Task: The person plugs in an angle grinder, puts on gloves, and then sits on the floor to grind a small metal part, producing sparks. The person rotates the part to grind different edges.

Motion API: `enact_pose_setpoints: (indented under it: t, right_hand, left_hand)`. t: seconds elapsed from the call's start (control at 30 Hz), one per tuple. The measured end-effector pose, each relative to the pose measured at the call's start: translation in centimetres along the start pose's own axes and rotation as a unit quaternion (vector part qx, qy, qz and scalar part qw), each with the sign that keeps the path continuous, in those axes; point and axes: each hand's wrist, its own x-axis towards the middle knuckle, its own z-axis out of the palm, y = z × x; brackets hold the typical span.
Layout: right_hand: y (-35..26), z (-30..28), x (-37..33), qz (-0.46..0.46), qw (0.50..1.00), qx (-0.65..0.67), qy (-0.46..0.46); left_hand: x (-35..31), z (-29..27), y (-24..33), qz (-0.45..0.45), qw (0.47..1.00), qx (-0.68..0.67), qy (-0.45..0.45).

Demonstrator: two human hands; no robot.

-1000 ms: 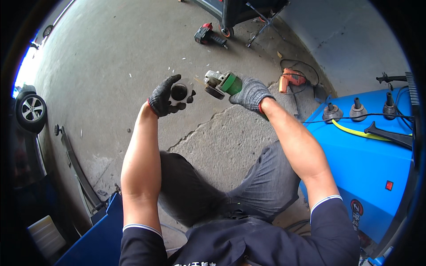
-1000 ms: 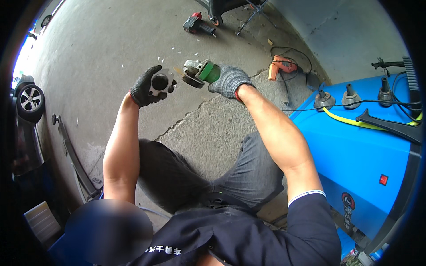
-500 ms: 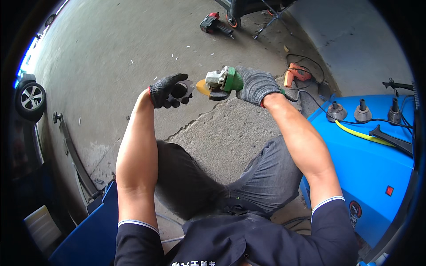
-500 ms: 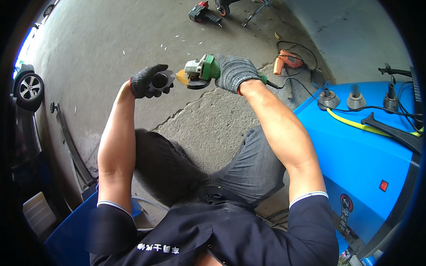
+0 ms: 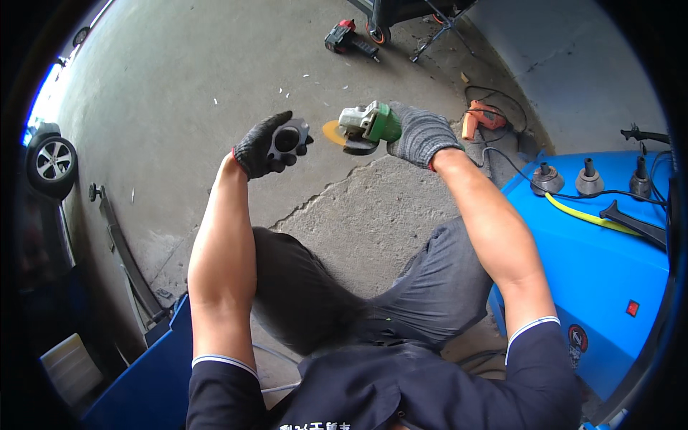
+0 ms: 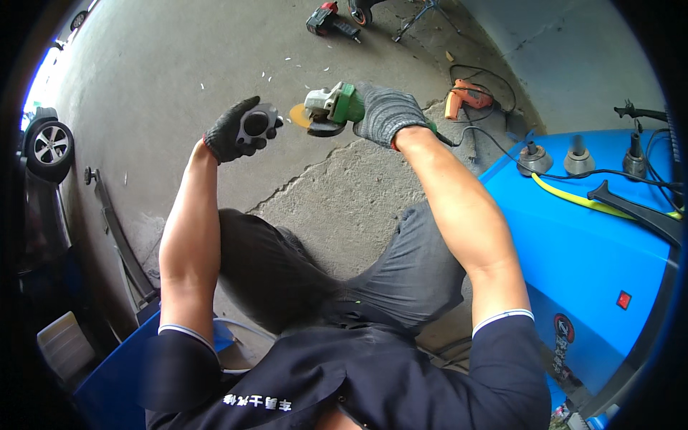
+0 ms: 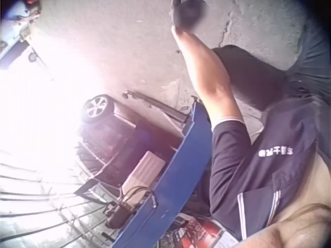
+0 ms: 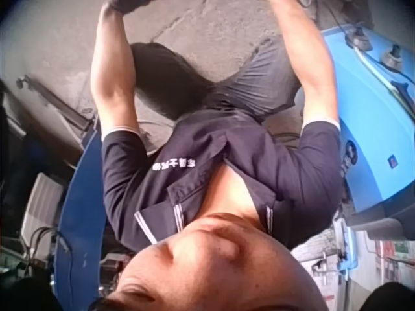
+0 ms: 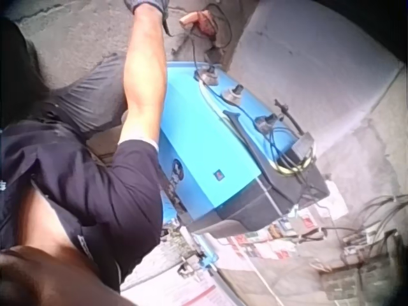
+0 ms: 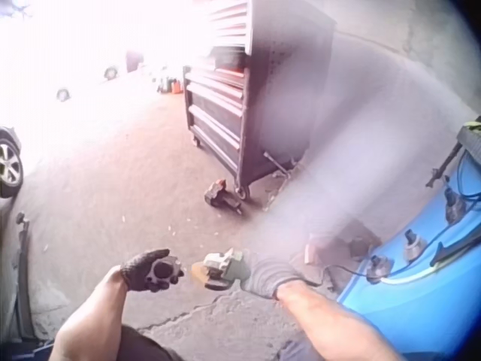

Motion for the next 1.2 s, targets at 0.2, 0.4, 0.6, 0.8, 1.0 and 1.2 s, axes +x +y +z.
enact_pose_setpoints:
  t: [0.2, 0.4, 0.6, 0.8, 1.0, 1.2]
  right_hand:
    - [1.2, -0.9, -0.2, 0.087, 0.994, 0.072, 0.004]
    - [1.5, -0.8, -0.4, 0.082, 0.987, 0.120, 0.070]
    - [2.7, -0.8, -0.3, 0.044, 0.984, 0.140, 0.103]
    - [3.8, -0.7, -0.9, -0.019, 0.983, 0.172, 0.059]
    - [3.1, -0.2, -0.9, -0.057, 0.991, 0.124, 0.006]
    - [2.3, 0.5, -0.4, -0.066, 0.993, 0.097, 0.012]
  left_hand:
    - [-0.4, -0.2, 0.3, 0.156, 0.971, -0.165, -0.075]
    - [-0.9, 0.6, 0.2, 0.203, 0.977, -0.012, 0.059]
    - [-2.9, 5.5, 1.5, 0.315, 0.761, 0.496, 0.276]
    - [-3.3, 4.9, 1.2, 0.459, 0.570, 0.622, 0.278]
    - [-3.3, 4.2, 0.0, 0.451, 0.533, 0.662, 0.272]
    - [-2.9, 4.3, -0.2, 0.437, 0.534, 0.673, 0.267]
